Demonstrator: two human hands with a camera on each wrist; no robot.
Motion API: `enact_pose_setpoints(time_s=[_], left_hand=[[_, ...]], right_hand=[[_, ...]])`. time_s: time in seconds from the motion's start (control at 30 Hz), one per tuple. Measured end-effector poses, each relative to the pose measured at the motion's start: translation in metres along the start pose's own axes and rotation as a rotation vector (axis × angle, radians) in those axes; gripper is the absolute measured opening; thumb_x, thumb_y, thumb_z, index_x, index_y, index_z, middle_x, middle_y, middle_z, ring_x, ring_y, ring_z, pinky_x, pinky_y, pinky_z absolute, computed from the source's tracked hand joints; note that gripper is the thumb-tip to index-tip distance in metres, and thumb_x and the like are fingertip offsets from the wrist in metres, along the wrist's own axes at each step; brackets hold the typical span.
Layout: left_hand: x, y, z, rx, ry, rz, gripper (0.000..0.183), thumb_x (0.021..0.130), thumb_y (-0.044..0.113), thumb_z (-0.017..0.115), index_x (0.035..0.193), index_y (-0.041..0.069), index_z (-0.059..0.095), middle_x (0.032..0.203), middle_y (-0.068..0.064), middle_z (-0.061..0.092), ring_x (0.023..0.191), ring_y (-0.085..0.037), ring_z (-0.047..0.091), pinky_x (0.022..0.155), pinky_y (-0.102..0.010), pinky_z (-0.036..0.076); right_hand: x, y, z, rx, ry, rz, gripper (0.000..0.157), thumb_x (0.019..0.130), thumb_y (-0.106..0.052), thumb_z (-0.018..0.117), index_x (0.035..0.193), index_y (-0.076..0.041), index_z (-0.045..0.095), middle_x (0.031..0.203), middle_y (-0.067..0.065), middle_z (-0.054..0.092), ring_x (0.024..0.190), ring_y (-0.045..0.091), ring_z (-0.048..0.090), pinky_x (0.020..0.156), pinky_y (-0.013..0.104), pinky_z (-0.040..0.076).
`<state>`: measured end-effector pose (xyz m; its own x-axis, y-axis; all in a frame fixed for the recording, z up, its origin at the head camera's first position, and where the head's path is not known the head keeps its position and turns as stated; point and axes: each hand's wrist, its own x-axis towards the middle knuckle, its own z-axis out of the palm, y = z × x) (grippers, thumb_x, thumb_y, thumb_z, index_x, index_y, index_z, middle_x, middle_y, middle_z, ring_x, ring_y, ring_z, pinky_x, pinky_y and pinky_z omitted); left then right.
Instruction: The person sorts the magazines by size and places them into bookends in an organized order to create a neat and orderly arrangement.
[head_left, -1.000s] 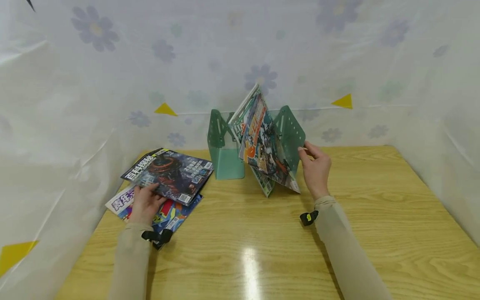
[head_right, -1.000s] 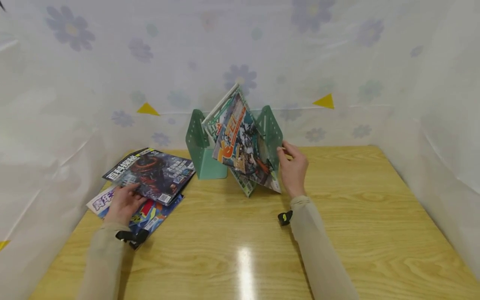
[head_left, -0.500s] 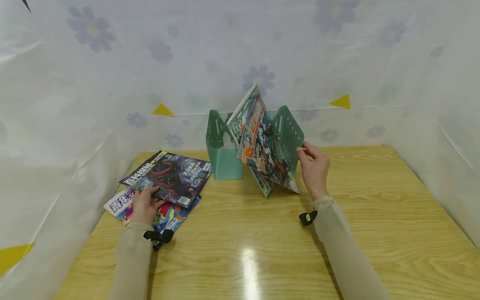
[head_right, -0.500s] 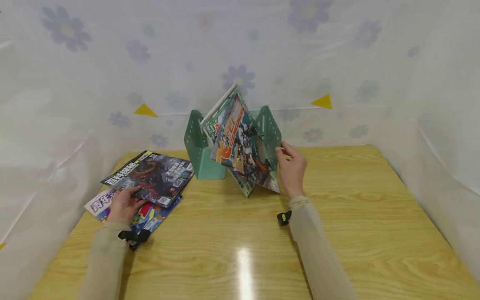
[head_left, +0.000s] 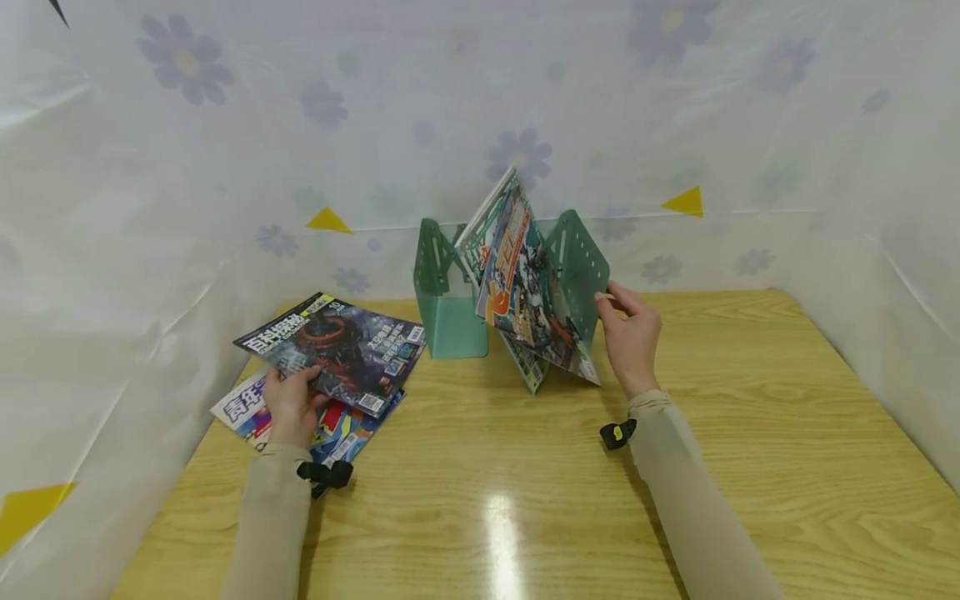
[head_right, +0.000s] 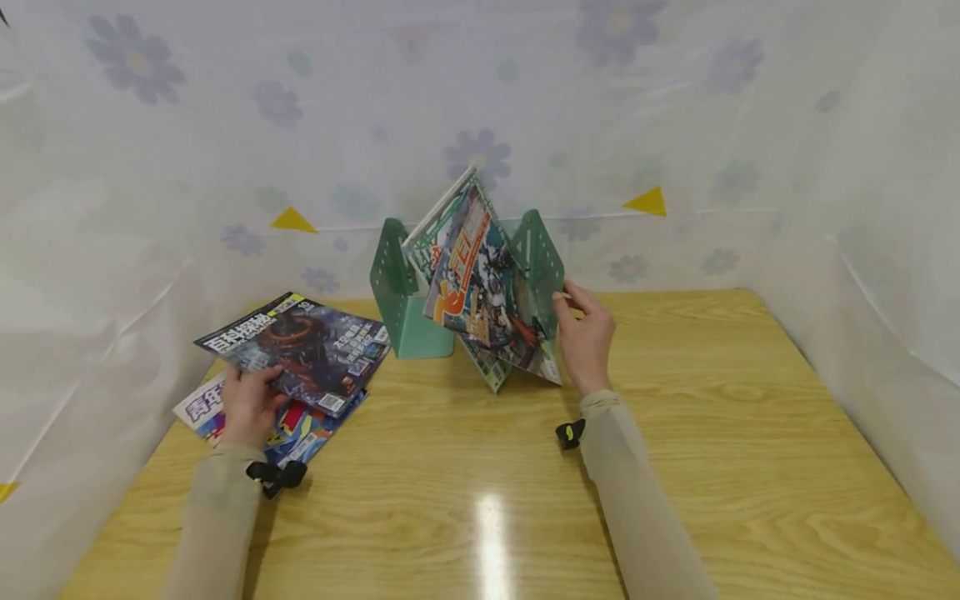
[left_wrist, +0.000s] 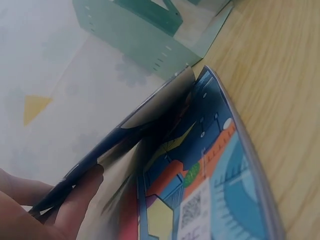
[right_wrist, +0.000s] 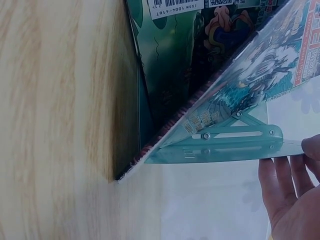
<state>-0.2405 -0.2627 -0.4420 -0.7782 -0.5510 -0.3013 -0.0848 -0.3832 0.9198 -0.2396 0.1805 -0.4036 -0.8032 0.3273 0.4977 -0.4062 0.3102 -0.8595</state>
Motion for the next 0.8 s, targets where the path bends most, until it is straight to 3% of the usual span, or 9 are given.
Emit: enact_pose_setpoints(time_s=[0.27,0.8], left_hand=[[-0.008,0.004,0.006,0.028,-0.026,0.095,0.057,0.095,-0.004,0.058,0.145,0.016,0.041,0.113,-0.008,0.057,0.062,-0.013,0.066,0.035,-0.022,0.045],[-0.018,0.007,0.007,-0.008,-0.045,0.115,0.058,0.094,-0.006,0.057,0.145,0.017,0.043,0.120,-0.012,0.058,0.077,-0.018,0.070,0.040,-0.025,0.051]], right_hand=[[0.001,0.001,-0.001,-0.012,-0.003,-0.003,0.036,0.099,-0.010,0.060,0.132,0.004,0.059,0.127,0.022,0.061,0.104,0.032,0.061,0.074,0.015,0.050],[0.000,-0.001,-0.001,-0.006,-0.013,0.008,0.037,0.099,-0.009,0.060,0.132,0.005,0.059,0.127,0.022,0.061,0.104,0.031,0.060,0.073,0.015,0.050]])
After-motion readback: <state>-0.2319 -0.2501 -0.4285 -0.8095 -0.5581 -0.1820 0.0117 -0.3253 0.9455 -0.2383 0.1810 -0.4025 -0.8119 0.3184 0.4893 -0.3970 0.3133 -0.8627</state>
